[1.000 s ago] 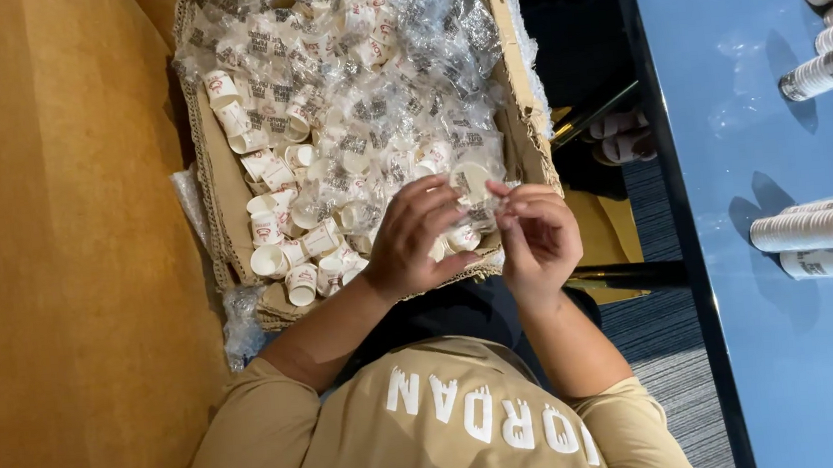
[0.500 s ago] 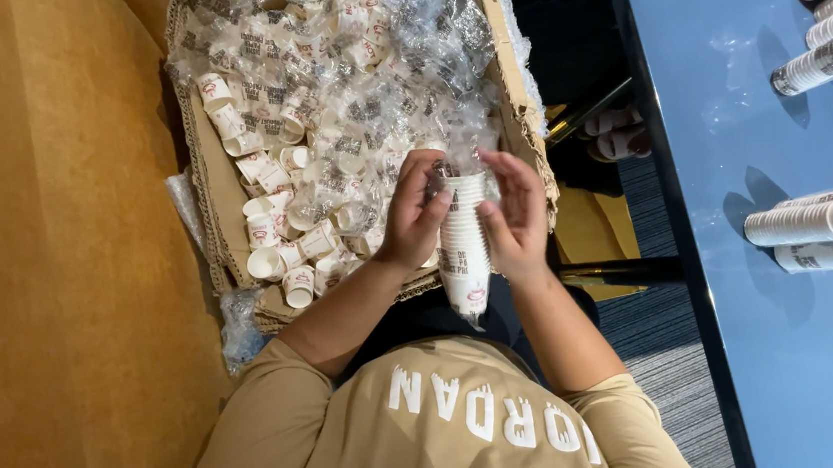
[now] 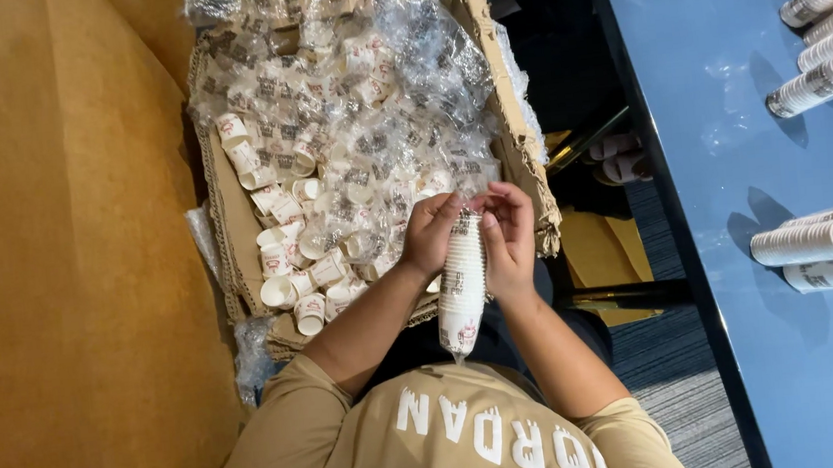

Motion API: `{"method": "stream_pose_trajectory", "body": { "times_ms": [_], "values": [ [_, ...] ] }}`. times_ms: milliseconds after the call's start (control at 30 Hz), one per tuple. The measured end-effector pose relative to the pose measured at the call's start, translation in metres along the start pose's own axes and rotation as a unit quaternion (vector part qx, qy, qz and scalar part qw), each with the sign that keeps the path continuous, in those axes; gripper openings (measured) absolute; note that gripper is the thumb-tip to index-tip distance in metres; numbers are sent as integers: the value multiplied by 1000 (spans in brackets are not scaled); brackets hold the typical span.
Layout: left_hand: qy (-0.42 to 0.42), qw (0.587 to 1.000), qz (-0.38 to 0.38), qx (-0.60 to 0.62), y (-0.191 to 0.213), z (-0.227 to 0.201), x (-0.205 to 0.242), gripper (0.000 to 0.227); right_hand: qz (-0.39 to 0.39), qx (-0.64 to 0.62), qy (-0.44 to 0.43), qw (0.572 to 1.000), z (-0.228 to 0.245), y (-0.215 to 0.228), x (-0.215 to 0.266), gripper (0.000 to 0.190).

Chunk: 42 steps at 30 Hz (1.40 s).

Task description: Stack paper cups from a box onto a table.

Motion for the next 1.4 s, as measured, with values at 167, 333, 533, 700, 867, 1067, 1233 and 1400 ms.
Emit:
{"method": "stream_pose_trajectory", "body": {
  "times_ms": [167, 333, 533, 700, 867, 1067, 1233, 1400],
  "values": [
    [-52, 997, -55, -10, -3, -12, 8, 22, -40, -25, -87, 995, -50, 25, 23, 22],
    [-233, 963, -63, -118, -25, -65, 52, 36, -6, -7, -142, 990, -68, 39, 32, 12],
    [-345, 887, 132, -278, -91, -133, 103, 86, -165, -95, -183, 964, -72, 52, 15, 10],
    [-365, 770, 157, -499, -102, -82, 111, 41, -199, -73, -191, 959, -74, 58, 36, 9],
    [-382, 805, 174, -420, -109, -100, 110, 35, -81, -44, -219, 971, -83, 55, 44, 15],
    [-324, 886, 41, -328, -85, -104, 88, 39, 117, 265, -139, 947, 1, 45, 14, 30],
    [-185, 966, -68, -165, -66, -55, 70, 53, 227, 292, -10, 929, 37, 33, 22, 58],
    [-211, 960, 118, -145, -132, -63, 61, 99, 107, 357, 27, 928, 58, 108, 30, 61]
  ]
}}
Point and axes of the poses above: each hand's wrist, its own x-axis away from the middle knuckle, its own y-axis out of the back of the hand, z = x × y, the point moved 9 cm from there along -x, towards the middle knuckle, and after that the axes turned 9 degrees about y, right-handed, at the moved point
